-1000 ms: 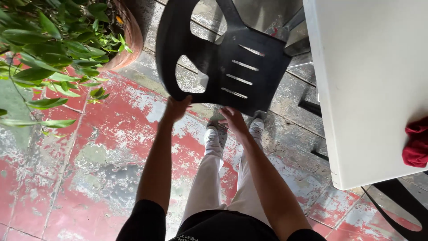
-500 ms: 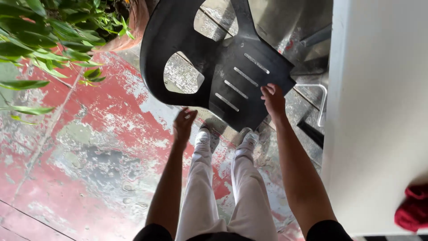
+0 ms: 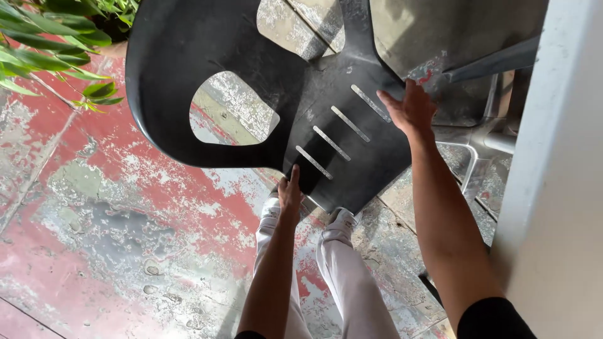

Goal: Cleaning and wiping down a black plastic chair with a red cloth on top of a table.

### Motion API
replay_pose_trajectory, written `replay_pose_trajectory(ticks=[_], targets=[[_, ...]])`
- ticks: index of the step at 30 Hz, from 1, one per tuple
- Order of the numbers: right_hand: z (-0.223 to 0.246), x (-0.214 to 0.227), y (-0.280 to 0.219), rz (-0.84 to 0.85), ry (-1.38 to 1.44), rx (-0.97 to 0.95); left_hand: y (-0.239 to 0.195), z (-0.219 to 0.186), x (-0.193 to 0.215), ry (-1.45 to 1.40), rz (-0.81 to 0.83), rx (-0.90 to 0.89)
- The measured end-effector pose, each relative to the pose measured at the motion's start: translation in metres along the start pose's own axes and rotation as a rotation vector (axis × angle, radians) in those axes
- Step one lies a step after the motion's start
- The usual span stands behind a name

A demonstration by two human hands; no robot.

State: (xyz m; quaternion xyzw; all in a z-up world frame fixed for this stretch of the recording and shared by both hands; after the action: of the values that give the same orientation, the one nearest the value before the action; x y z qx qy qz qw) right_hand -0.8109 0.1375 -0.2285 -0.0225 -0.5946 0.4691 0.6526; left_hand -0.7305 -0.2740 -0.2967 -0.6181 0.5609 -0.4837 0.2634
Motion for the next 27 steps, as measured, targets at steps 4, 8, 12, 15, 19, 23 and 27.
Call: replay_pose_trajectory(ticks=[4, 8, 12, 15, 19, 23, 27], targets=[[0.012, 0.017, -0.007, 0.154, -0.026, -0.124, -0.032, -0.024, -0.001, -0.274, 0.03, 0.093], [-0.012, -0.008, -0.036, 0.186, 0.32, -0.127, -0.016, -0.024, 0.033, -0.391, -0.016, 0.075], [-0.005, -0.018, -0.088, 0.185, 0.546, -0.16, -0.031, -0.066, 0.08, -0.469, 0.107, -0.109], [0.003, -0.01, -0.129, 0.192, 0.567, -0.2, -0.061, -0.113, 0.124, -0.432, 0.193, -0.218], [0.025, 0.021, -0.203, 0.118, 0.743, -0.158, -0.158, -0.218, 0.173, -0.328, 0.307, -0.292], [0.074, 0.094, -0.294, 0.146, 1.053, -0.263, -0.235, -0.296, 0.218, -0.195, 0.382, -0.391], [0.081, 0.139, -0.382, 0.137, 0.99, -0.236, -0.313, -0.366, 0.25, -0.061, 0.579, -0.49]])
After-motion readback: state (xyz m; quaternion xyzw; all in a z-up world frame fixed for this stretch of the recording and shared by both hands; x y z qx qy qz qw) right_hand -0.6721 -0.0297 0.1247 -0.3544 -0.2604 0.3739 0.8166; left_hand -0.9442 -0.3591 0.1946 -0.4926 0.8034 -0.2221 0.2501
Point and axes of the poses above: each hand's wrist, its own y-axis towards the middle knuckle, its own x-axis out of the back of the hand, z = x × y, the point moved 3 cm from there along y, towards the middle knuckle, and after that the axes turned 1 degree about -y, right-handed, at the moved point
